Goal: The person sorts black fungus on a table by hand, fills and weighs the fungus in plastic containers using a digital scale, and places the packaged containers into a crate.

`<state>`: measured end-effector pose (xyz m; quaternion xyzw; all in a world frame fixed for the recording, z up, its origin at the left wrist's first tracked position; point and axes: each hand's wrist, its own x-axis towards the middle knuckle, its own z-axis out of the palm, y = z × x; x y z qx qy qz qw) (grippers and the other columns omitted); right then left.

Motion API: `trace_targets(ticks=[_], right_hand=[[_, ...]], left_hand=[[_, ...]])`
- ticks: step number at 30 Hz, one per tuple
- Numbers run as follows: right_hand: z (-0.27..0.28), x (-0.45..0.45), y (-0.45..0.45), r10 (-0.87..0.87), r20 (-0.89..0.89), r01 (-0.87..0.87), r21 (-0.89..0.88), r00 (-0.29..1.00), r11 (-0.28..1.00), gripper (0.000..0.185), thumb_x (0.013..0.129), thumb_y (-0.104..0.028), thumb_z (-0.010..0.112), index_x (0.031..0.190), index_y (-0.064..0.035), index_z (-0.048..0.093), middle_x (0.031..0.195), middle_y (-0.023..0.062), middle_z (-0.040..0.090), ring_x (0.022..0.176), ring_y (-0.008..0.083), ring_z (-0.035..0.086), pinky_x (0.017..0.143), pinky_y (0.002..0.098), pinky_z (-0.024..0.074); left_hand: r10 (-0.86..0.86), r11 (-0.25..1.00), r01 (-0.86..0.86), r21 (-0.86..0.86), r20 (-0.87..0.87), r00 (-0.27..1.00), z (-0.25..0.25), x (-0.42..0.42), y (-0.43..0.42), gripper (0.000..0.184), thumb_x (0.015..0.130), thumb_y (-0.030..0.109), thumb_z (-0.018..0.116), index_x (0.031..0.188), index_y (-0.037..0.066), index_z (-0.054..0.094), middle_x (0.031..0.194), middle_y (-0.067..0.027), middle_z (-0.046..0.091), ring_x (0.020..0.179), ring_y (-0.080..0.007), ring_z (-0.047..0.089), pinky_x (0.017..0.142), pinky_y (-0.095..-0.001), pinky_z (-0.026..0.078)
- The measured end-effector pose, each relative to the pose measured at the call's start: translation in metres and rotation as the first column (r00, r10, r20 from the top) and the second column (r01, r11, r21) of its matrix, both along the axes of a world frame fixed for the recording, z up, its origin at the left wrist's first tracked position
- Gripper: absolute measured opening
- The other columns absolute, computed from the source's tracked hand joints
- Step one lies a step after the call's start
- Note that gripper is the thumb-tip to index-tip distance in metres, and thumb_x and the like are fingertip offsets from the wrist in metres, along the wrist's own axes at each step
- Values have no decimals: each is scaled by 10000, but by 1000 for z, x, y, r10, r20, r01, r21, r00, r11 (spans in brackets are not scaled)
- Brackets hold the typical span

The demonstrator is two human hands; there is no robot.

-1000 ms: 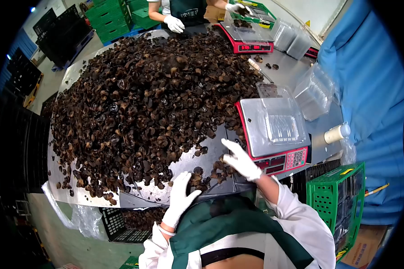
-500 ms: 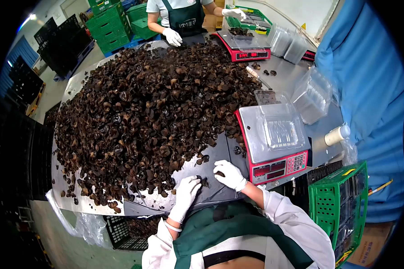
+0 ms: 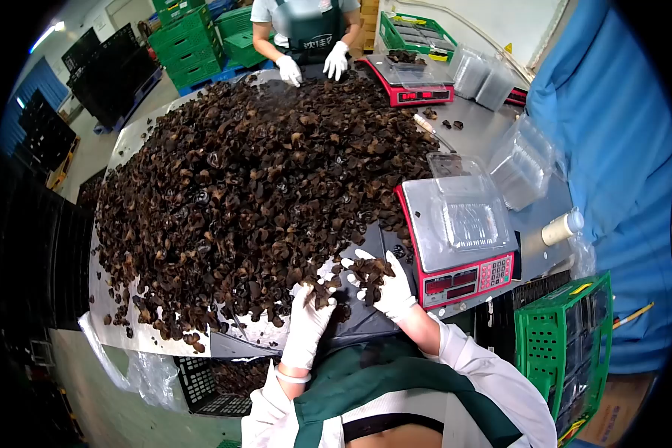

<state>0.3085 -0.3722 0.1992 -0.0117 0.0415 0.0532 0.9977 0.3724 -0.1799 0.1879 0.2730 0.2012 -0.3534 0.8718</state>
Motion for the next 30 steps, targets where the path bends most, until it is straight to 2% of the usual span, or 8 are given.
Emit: trace_targets(ticks=[6, 12, 13, 16, 20, 23, 27, 30], right_hand=[[16, -7, -2, -30, 244, -5, 142, 969, 990, 762, 931, -594, 217, 1424, -18, 286, 1444, 193, 346, 1284, 337, 400, 1052, 456, 332], [50, -20, -71, -241, 58, 247, -178, 969, 952, 679, 944, -546, 288, 1324, -3, 433, 1229, 164, 563, 1113, 308, 553, 961, 421, 449], [51, -20, -92, -247, 87, 244, 40, 965, 969, 708, 935, -566, 308, 1343, 5, 406, 1337, 199, 471, 1167, 344, 507, 892, 495, 479], [89, -35, -147, -441, -36, 436, -101, 897, 894, 679, 957, -520, 299, 1337, 33, 407, 1296, 207, 506, 1169, 322, 509, 1040, 438, 368], [96, -58, -217, -631, 102, 559, -584, 769, 588, 451, 986, -356, 386, 1163, 24, 550, 1102, 149, 634, 1017, 248, 604, 940, 369, 457], [88, -77, -237, -697, 266, 491, -859, 666, 141, 301, 967, -267, 458, 1054, -23, 610, 964, 90, 644, 916, 180, 599, 859, 298, 457], [77, -86, -245, -629, 404, 121, -889, 664, -442, 143, 879, -95, 577, 988, -17, 626, 1000, 107, 603, 937, 214, 582, 844, 303, 445], [91, -88, -241, -642, 420, 93, -873, 641, -479, 130, 858, -67, 598, 973, -22, 640, 1070, 128, 584, 1016, 251, 576, 905, 325, 445]], left_hand=[[-105, 994, 100, 33, 196, 975, 12, -5, -30, 244, 895, 197, 513, 1057, 20, 557, 1056, -113, 616, 915, -252, 610, 677, -331, 493], [-215, 970, 234, -67, 222, 951, 48, 1, -118, 246, 927, 186, 507, 1091, 8, 555, 1019, -114, 631, 872, -238, 625, 666, -314, 535], [-229, 955, 252, -155, 147, 962, 65, 0, -142, 250, 931, 182, 513, 1103, 4, 550, 1016, -115, 631, 864, -238, 631, 658, -307, 544], [-293, 920, 356, -167, 313, 903, 92, -6, -214, 251, 923, 187, 553, 1107, 17, 555, 1034, -103, 628, 876, -228, 637, 670, -304, 553], [-340, 926, 377, 21, 478, 810, 100, -26, -289, 179, 882, 128, 566, 1033, 38, 594, 932, -57, 604, 879, -176, 566, 766, -345, 509], [-629, 756, -59, 652, 749, 207, 90, -36, -306, 192, 866, 159, 586, 1000, 23, 608, 898, -91, 598, 845, -193, 564, 758, -319, 460], [-804, 514, -675, 529, 572, -163, 136, -63, -298, 200, 808, 223, 643, 979, 121, 652, 892, -74, 612, 842, -253, 571, 780, -366, 444], [-733, 601, -584, 545, 667, -132, 130, -65, -297, 226, 801, 229, 642, 1006, 132, 650, 925, -62, 618, 888, -253, 575, 805, -366, 444]])
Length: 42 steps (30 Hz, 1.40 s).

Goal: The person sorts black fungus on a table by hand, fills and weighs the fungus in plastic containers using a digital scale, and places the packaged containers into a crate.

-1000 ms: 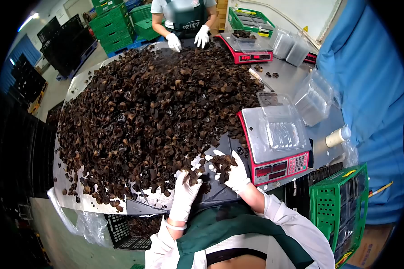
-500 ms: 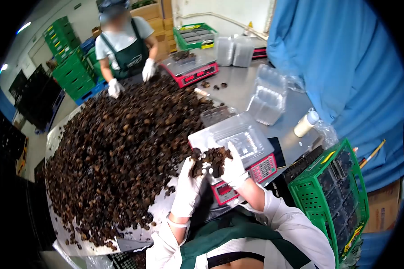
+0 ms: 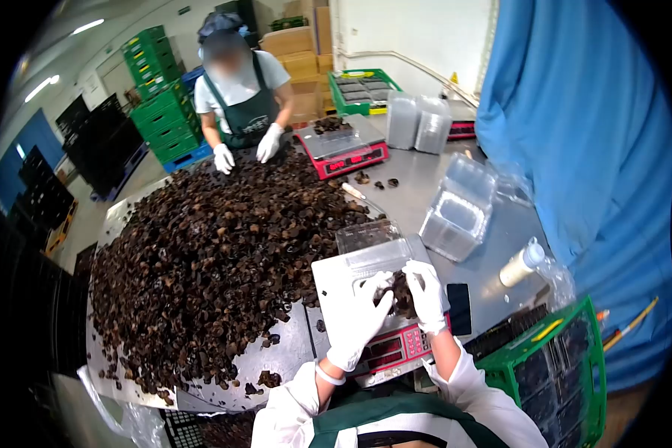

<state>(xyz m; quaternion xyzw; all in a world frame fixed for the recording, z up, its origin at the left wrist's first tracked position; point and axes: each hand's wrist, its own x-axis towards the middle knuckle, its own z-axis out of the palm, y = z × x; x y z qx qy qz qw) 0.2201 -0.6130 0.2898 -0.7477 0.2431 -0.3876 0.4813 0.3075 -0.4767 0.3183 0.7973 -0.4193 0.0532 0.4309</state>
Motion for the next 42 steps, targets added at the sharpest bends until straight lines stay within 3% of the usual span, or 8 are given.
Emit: trace_targets(ticks=[2, 5, 9, 17, 24, 31, 37, 42], right_hand=[[6, -4, -3, -31, -27, 25, -202, 999, 979, 124, 847, -44, 602, 961, -26, 645, 1055, 128, 594, 1015, 252, 578, 915, 331, 442], [4, -8, -12, -11, -44, -3, -309, 999, 951, 119, 840, -22, 594, 947, -29, 645, 1030, 123, 608, 1024, 244, 576, 928, 340, 434], [12, -10, -7, 2, -33, -9, -225, 999, 974, 132, 863, 22, 542, 956, -7, 630, 1050, 110, 600, 1036, 227, 565, 937, 340, 425], [22, 30, 60, 190, -18, -191, -123, 982, 974, 145, 898, -14, 501, 993, 9, 609, 1094, 113, 593, 1064, 211, 549, 961, 323, 398], [12, 121, 199, 633, -330, -699, -134, 700, 703, 422, 790, -160, 675, 1192, -82, 576, 1209, 123, 557, 1115, 275, 535, 977, 362, 413], [-57, 242, 324, 481, -760, -900, -360, 436, 248, 909, 635, -341, 806, 1415, -258, 347, 1504, 175, 209, 1313, 430, 317, 967, 443, 448], [-97, 202, 323, 412, -756, -854, -505, 509, 129, 532, 671, -213, 736, 1174, -197, 562, 1287, 80, 468, 1138, 277, 469, 810, 401, 451], [-100, 125, 273, 424, -687, -807, -491, 590, 327, 483, 687, -146, 709, 1155, -173, 589, 1269, 87, 504, 1171, 294, 465, 874, 386, 431]], left_hand=[[57, 997, -56, 58, -14, 998, -6, 1, 12, 216, 806, 206, 636, 1004, 117, 644, 956, -73, 625, 919, -246, 582, 828, -362, 447], [-107, 941, -101, -324, -565, 818, -24, 10, 59, 181, 813, -1, 588, 993, 15, 580, 1067, -115, 631, 1033, -216, 594, 910, -342, 464], [277, 866, -445, -229, -522, 807, -47, 19, 189, 174, 840, 31, 567, 1008, 9, 607, 1068, -117, 639, 1003, -199, 596, 888, -311, 468], [964, 231, -971, 60, -146, 221, -118, -48, 454, 364, 831, 28, 566, 1191, -18, 532, 1204, -171, 546, 1135, -285, 516, 1002, -367, 383], [838, 537, -842, 46, -148, 526, -113, 8, 422, 405, 776, 74, 658, 1169, 30, 570, 1163, -155, 572, 1112, -304, 525, 983, -394, 393], [566, 811, -567, 147, 51, 823, -141, 103, 381, 521, 764, 187, 695, 1235, 38, 533, 1174, -142, 580, 1044, -311, 547, 898, -392, 447], [405, 878, -407, 252, 63, 912, -156, 100, 359, 225, 729, 90, 646, 944, 58, 589, 999, -106, 573, 885, -302, 549, 729, -387, 461], [160, 983, -158, 91, -14, 987, -146, 67, 346, 133, 792, 86, 582, 922, 61, 594, 981, -93, 586, 843, -280, 567, 728, -367, 482]])
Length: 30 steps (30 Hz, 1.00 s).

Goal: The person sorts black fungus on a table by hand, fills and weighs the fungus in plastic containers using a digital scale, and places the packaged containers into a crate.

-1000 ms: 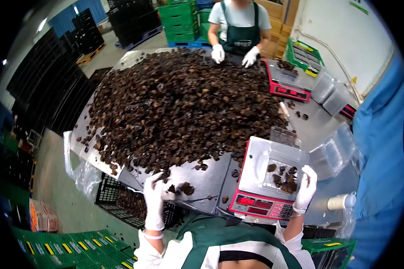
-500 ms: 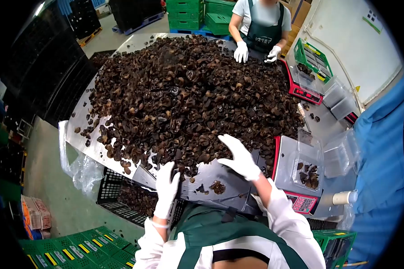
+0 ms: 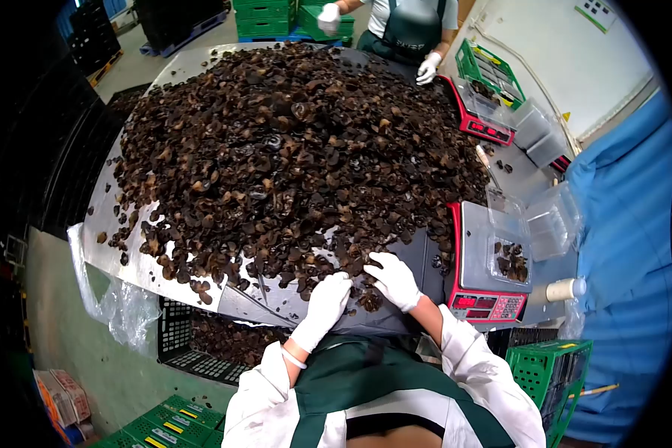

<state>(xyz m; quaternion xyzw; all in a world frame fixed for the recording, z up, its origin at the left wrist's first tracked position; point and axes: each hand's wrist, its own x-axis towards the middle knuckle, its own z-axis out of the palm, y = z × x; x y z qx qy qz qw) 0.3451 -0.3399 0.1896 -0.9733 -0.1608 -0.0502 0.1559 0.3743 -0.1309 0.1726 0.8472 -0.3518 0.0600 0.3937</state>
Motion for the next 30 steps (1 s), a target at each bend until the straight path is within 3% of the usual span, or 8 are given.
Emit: trace_targets(ticks=[5, 10, 13, 21, 23, 24, 27, 30], right_hand=[[0, -54, -33, -185, 6, 183, 97, 983, 978, 547, 618, -184, 783, 1136, -151, 611, 1333, 121, 473, 1198, 326, 475, 958, 394, 431], [2, -71, -47, -378, -155, 407, 280, 913, 869, 627, 659, -146, 774, 1248, -156, 559, 1367, 194, 422, 1205, 374, 453, 998, 405, 405], [-7, -70, -51, -398, -177, 435, 359, 900, 826, 586, 692, -162, 745, 1247, -143, 557, 1360, 207, 423, 1203, 379, 452, 1005, 405, 392], [-9, -61, -35, -207, -172, 258, 368, 963, 893, 599, 705, -183, 729, 1273, -149, 541, 1360, 165, 446, 1223, 340, 447, 1023, 398, 382], [-2, -59, -45, -267, -197, 319, 315, 943, 894, 635, 690, -193, 735, 1287, -142, 525, 1365, 177, 436, 1240, 346, 430, 1032, 400, 373], [0, -58, -48, -306, -239, 368, 286, 921, 885, 647, 683, -207, 733, 1289, -134, 522, 1367, 184, 431, 1250, 366, 415, 1043, 413, 359], [8, -48, -45, -271, -66, 278, 120, 960, 953, 548, 715, -275, 701, 1232, -159, 559, 1321, 144, 470, 1242, 368, 405, 1040, 492, 311], [0, -37, -26, -170, -5, 170, 80, 985, 982, 377, 751, -309, 678, 1095, -165, 621, 1239, 60, 531, 1254, 328, 392, 1059, 532, 243]], left_hand=[[-191, 982, 191, -6, -27, 981, -6, -19, 6, 278, 800, 151, 655, 1069, 85, 636, 1094, -93, 624, 996, -264, 603, 836, -345, 502], [-9, 999, 16, 51, -138, 990, 4, -11, 34, 340, 813, 234, 659, 1109, 71, 624, 1083, -118, 626, 995, -290, 589, 859, -368, 478], [-8, 994, 18, 104, -97, 995, 3, -10, 37, 405, 777, 277, 695, 1114, 65, 619, 1082, -126, 617, 985, -300, 578, 849, -376, 478], [-280, 944, 289, 162, -75, 957, 10, -16, 15, 346, 797, 243, 665, 1108, 95, 634, 1087, -92, 618, 905, -264, 576, 765, -368, 481], [-148, 987, 151, 50, -49, 988, 11, -14, 19, 288, 806, 226, 658, 1060, 90, 654, 1030, -96, 639, 876, -263, 594, 776, -367, 484], [-56, 993, 63, 100, -67, 996, 12, -10, 22, 241, 807, 210, 659, 1013, 84, 668, 992, -100, 651, 874, -264, 608, 793, -363, 488], [147, 989, -147, 26, 6, 989, 4, 3, 19, 213, 805, 180, 659, 991, 76, 672, 967, -102, 655, 889, -281, 605, 798, -369, 487], [87, 984, -79, 161, -41, 995, 21, 11, -5, 343, 785, 164, 655, 1120, 95, 623, 1119, -86, 609, 1035, -285, 549, 878, -382, 438]])
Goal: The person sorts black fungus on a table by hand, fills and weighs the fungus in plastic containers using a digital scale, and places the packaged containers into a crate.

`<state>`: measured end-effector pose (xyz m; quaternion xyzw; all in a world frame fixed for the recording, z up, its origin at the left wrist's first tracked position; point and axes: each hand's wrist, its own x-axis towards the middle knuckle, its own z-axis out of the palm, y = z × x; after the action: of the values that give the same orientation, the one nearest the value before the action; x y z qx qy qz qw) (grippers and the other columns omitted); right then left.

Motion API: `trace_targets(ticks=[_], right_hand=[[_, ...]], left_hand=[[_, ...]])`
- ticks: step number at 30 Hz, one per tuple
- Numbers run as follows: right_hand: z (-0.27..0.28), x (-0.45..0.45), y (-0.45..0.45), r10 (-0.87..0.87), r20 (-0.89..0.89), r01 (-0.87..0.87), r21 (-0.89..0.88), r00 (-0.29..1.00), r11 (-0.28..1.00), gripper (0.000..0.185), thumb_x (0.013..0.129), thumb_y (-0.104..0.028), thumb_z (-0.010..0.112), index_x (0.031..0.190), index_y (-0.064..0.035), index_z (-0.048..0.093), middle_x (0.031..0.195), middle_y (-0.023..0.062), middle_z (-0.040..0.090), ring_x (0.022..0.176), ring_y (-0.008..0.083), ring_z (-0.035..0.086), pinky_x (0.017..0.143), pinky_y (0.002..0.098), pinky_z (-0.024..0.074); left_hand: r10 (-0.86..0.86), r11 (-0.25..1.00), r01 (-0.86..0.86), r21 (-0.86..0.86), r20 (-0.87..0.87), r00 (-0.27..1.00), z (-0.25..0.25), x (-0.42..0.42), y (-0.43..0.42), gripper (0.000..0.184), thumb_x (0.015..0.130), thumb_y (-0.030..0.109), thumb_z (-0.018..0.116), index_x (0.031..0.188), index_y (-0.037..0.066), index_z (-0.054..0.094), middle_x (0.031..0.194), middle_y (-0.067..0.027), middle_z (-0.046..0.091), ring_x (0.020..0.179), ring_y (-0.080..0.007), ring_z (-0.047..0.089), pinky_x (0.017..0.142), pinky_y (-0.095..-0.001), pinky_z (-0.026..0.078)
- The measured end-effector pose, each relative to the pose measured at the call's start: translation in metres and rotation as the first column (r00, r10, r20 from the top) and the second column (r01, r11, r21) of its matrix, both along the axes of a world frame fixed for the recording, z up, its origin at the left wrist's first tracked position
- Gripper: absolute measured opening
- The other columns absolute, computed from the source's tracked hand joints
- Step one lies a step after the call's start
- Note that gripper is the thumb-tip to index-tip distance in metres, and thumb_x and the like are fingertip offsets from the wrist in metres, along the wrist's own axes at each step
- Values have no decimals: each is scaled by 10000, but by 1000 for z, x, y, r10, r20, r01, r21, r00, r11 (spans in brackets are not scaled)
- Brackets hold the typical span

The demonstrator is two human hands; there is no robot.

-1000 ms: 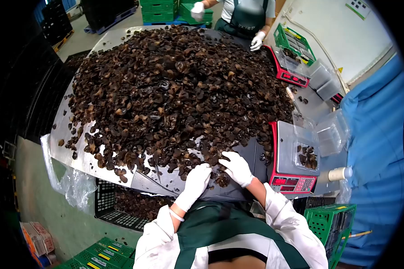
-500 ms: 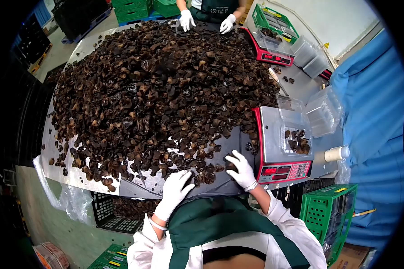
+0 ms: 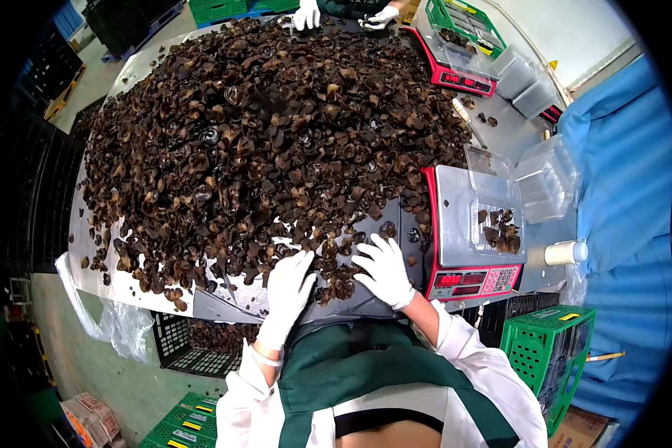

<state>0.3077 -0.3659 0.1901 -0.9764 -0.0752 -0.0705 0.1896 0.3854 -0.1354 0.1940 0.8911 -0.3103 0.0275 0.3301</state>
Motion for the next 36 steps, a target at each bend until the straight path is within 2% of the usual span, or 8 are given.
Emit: trace_targets(ticks=[3, 7, 9, 13, 22, 27, 32, 36], right_hand=[[-4, 6, 11, 8, -58, -20, -210, 998, 977, 302, 751, -255, 676, 1023, -130, 635, 1143, 66, 584, 1198, 341, 456, 1015, 531, 302], [-2, 3, 6, 64, 23, -66, 59, 998, 996, 267, 759, -215, 662, 1007, -122, 630, 1058, 71, 605, 1105, 301, 527, 931, 434, 416], [3, 2, 18, 12, -198, 21, 162, 980, 987, 263, 760, -188, 652, 1012, -118, 627, 1000, 78, 614, 982, 252, 583, 794, 338, 485], [-13, 15, 35, 27, -104, -31, -39, 994, 999, 298, 768, -175, 613, 1060, -124, 584, 954, 68, 548, 818, 244, 593, 674, 358, 490], [11, 24, 21, -71, -58, 90, 439, 996, 894, 221, 739, -171, 694, 936, -102, 623, 868, 94, 606, 766, 283, 617, 683, 346, 507], [52, 23, 102, 407, -250, -124, 703, 878, 700, 356, 765, -275, 718, 1071, -118, 629, 908, 91, 624, 743, 230, 632, 682, 310, 513], [-11, 52, 78, 188, -82, -192, -31, 979, 981, 253, 757, -224, 636, 981, -115, 590, 898, 89, 551, 769, 265, 584, 652, 364, 480], [-15, 46, 56, -3, 34, -7, 290, 999, 957, 124, 777, -216, 644, 843, -111, 628, 810, 24, 602, 749, 195, 621, 632, 310, 494]], left_hand=[[-118, 989, 108, 102, 102, 988, -11, 1, -8, 386, 734, 149, 685, 1112, 102, 625, 1129, -70, 610, 1080, -296, 526, 925, -403, 412], [-140, 988, 132, 82, 109, 984, -25, -15, 20, 249, 737, 152, 681, 985, 137, 672, 1107, -32, 621, 1118, -271, 511, 925, -414, 400], [-217, 973, 208, 105, 93, 972, -23, -26, 35, 254, 740, 155, 681, 994, 143, 675, 1116, -29, 621, 1134, -285, 504, 939, -430, 393], [-219, 974, 212, 76, 100, 971, -19, -43, 45, 273, 704, 121, 698, 976, 151, 696, 1132, -31, 631, 1156, -334, 500, 939, -450, 410], [-85, 996, 87, -35, 77, 993, -10, -81, 90, 232, 764, 142, 666, 982, 65, 677, 1065, -102, 642, 1043, -315, 577, 884, -399, 467], [-153, 985, 165, 44, -204, 967, -10, -94, 91, 208, 790, 176, 673, 968, 68, 678, 1015, -93, 652, 947, -260, 612, 841, -374, 483], [-125, 985, 115, -125, -68, 990, -20, -91, 94, 169, 789, 141, 678, 939, 63, 678, 926, -82, 665, 879, -259, 622, 748, -347, 503], [-44, 989, 30, -147, -88, 995, -22, -90, 93, 162, 788, 137, 675, 932, 61, 683, 912, -86, 672, 844, -256, 630, 731, -343, 506]])
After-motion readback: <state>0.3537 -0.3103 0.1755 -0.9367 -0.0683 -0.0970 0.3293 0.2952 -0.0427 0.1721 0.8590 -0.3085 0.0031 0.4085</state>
